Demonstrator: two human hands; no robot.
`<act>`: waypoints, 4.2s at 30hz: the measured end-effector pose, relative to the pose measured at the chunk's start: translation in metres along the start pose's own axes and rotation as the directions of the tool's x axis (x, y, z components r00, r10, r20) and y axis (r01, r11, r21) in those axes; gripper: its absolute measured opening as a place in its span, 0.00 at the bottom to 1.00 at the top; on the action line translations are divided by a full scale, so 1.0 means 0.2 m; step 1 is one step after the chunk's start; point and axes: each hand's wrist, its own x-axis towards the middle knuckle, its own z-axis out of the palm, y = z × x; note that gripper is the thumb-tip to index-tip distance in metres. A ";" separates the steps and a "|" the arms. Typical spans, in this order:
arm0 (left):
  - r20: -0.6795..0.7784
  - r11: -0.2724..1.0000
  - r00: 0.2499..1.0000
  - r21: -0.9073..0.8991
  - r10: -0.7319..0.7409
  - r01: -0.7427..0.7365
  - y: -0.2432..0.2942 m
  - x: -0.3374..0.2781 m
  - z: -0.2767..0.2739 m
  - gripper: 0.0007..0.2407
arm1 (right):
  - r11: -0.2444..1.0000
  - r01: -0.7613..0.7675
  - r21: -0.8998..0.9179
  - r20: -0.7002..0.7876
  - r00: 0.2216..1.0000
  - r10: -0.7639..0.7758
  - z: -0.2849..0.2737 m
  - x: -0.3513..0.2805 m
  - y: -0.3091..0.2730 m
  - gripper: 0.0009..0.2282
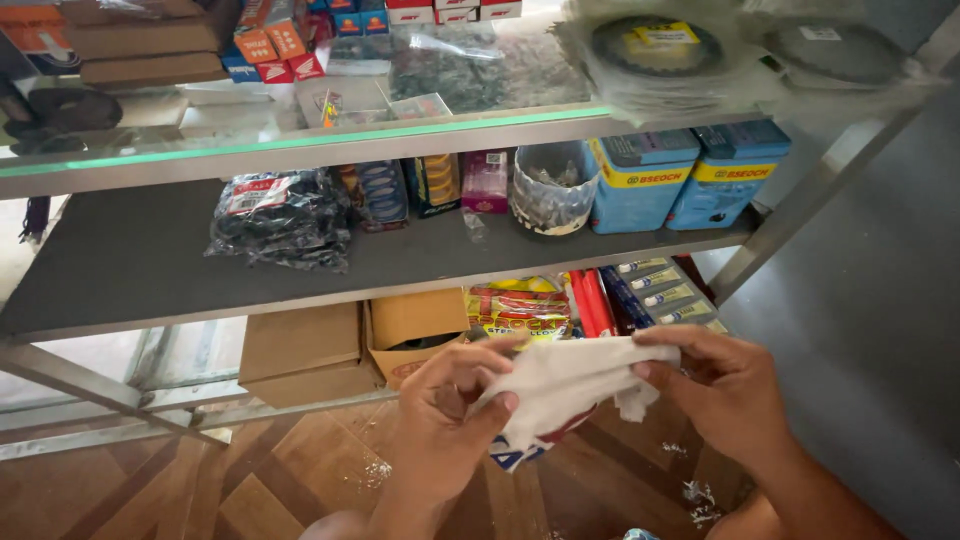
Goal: The person sits on the floor in front of a glass display shelf and cleans various mechanical parts. They use a white cloth to wipe a clutch plate and a center spring box, then place the items back on the shelf.
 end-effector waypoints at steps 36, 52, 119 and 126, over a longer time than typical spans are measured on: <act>0.095 0.611 0.991 0.791 -0.094 -0.017 -0.06 -0.05 0.16 0.10 | 1.000 0.013 -0.001 0.395 0.918 -0.012 0.09 -0.05 -0.10 0.20; 0.220 0.552 0.972 0.822 -0.080 -0.141 0.05 0.00 0.15 0.07 | 0.925 -0.153 0.347 0.596 0.798 -0.092 0.02 0.03 0.03 0.11; -0.035 -0.534 0.710 0.633 0.703 0.560 0.63 0.27 -1.94 0.36 | 0.828 -0.532 -0.178 0.434 0.713 0.551 0.22 0.12 0.25 0.15; -0.100 -0.337 0.620 0.766 0.778 0.547 0.19 0.50 -1.59 0.48 | 0.868 -0.433 -0.243 0.527 0.692 0.493 0.24 0.10 0.18 0.10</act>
